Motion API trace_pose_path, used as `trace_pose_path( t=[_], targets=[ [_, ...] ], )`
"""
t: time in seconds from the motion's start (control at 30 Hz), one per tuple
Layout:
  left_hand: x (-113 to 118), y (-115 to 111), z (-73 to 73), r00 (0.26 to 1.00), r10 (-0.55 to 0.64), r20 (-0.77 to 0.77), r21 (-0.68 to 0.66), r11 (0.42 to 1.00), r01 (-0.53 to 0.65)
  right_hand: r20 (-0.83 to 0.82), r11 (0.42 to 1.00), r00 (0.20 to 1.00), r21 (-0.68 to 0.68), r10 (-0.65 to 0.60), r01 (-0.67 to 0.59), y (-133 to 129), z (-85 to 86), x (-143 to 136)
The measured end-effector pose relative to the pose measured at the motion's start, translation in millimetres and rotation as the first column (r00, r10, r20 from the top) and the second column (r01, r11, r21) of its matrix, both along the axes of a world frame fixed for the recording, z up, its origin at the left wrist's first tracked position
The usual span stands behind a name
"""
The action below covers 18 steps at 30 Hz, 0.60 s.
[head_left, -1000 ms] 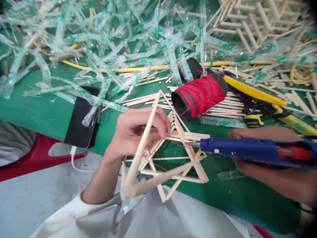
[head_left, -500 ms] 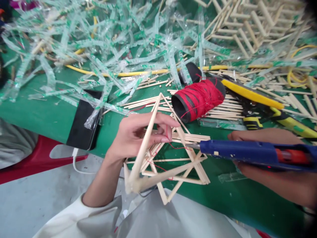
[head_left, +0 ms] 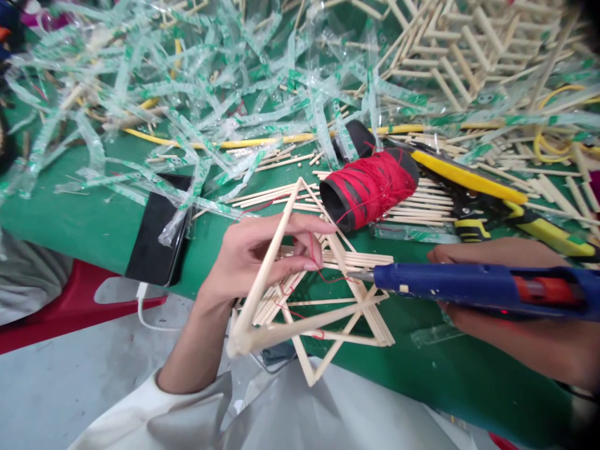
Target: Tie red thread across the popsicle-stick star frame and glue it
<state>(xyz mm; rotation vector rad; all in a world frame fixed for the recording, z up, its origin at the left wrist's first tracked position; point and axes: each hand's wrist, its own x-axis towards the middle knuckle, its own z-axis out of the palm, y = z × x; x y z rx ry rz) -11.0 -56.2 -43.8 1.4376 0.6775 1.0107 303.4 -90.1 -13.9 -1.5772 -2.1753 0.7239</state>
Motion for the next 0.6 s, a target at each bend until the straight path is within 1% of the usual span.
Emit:
trace_pose_path(
  t=[0.1, 0.17, 0.27, 0.33, 0.4, 0.43, 0.5, 0.53, 0.6],
  targets=[
    [0, 0, -0.4, 1.0, 0.011, -0.012, 0.025, 1.0, -0.011, -0.043, 0.984, 0.984, 0.001, 0.176, -0.176, 5, 4.2, -6],
    [0, 1, -1.1, 1.0, 0.005, -0.017, 0.034, 0.999, -0.005, -0.064, 0.977, 0.976, -0.006, 0.21, -0.211, 7, 5.8, -9],
    [-2, 2, -2.3, 1.0, -0.002, -0.022, 0.053, 0.999, 0.004, -0.046, 0.979, 0.978, -0.017, 0.205, -0.205, 7, 6.6, -9],
    [-2, 3, -3.1, 1.0, -0.005, -0.021, 0.075, 0.997, 0.007, -0.028, 0.974, 0.975, -0.05, 0.222, -0.223, 5, 6.0, -5],
    [-3, 4, -3.6, 1.0, -0.009, -0.018, 0.092, 0.996, 0.011, -0.017, 0.975, 0.976, -0.042, 0.217, -0.217, 2, 4.5, 0],
    [-3, 4, -3.7, 1.0, -0.01, -0.019, 0.097, 0.995, 0.012, -0.011, 0.978, 0.978, -0.016, 0.207, -0.207, 0, 3.6, 4],
    [-3, 4, -3.6, 1.0, -0.01, -0.023, 0.097, 0.995, 0.012, 0.002, 0.989, 0.99, 0.044, 0.139, -0.139, -4, 2.1, 8],
    [-3, 3, -3.4, 1.0, -0.009, -0.026, 0.092, 0.996, 0.011, 0.007, 0.992, 0.993, 0.054, 0.115, -0.115, -5, 1.9, 10],
    [-2, 3, -3.2, 1.0, -0.002, -0.028, 0.079, 0.997, 0.004, 0.011, 0.994, 0.994, 0.026, 0.105, -0.105, -4, 2.9, 9]
  ],
)
